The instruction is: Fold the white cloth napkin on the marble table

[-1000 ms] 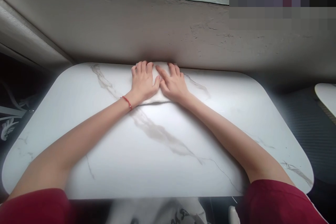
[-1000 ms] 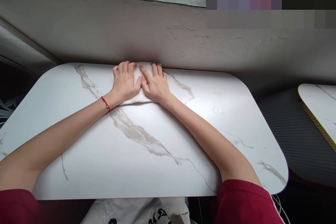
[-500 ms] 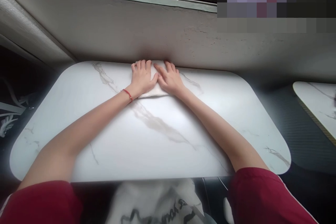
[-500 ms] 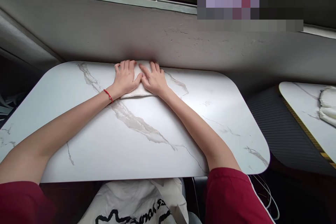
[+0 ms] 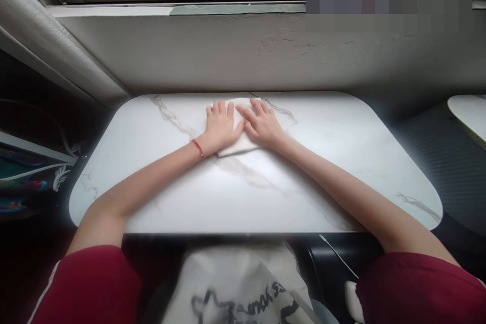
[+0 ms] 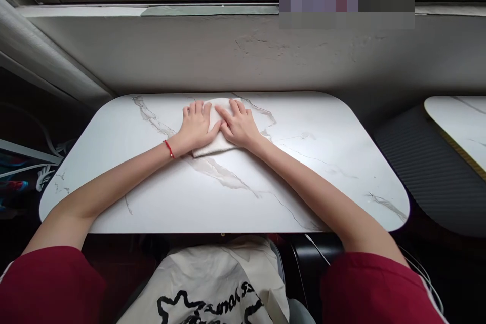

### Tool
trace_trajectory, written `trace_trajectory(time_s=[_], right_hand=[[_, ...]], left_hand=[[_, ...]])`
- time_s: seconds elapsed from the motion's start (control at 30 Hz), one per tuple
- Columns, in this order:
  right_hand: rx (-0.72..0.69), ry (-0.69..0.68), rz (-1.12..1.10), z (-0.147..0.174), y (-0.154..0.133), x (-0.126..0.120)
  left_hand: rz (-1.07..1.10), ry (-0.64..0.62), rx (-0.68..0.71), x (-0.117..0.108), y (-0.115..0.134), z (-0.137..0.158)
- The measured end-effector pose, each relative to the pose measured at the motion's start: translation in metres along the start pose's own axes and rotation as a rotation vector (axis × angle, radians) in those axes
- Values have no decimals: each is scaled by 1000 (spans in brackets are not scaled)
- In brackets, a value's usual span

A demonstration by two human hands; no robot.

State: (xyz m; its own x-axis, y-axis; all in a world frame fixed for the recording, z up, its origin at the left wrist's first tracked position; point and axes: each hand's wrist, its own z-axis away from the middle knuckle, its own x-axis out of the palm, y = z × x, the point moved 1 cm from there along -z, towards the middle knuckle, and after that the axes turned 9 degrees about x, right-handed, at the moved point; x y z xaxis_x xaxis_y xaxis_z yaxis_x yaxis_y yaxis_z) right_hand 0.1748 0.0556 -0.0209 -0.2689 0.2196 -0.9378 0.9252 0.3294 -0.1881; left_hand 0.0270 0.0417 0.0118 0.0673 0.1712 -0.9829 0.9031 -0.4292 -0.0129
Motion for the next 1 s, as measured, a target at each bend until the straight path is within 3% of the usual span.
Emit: trace_trajectory(time_s=[0.07,0.23,0.3,0.37,0.43,0.57,0.73,0.87,1.0], right_hand=[[15,13,15,39,1,-12],[17,87,94,155,-2,-52],[4,62,136,182,3,-64],[10,46,166,185,13,-67],[47,49,186,169,29,-64],[163,47,198,108,68,-47],[184,54,188,33,111,-32],[137,31,188,-9,130,-22],[120,84,156,-29,138,-15]], left_hand=[[-47,-65,61,-8,27,21],[-133,-144,398,-18,91,87],[-138,-112,469,-16,108,99],[-130,-92,483,-12,118,93],[-106,-105,459,-7,122,69],[4,-105,426,6,112,-5],[159,67,342,27,85,-80],[170,118,200,36,72,-108],[156,125,147,37,69,-119]])
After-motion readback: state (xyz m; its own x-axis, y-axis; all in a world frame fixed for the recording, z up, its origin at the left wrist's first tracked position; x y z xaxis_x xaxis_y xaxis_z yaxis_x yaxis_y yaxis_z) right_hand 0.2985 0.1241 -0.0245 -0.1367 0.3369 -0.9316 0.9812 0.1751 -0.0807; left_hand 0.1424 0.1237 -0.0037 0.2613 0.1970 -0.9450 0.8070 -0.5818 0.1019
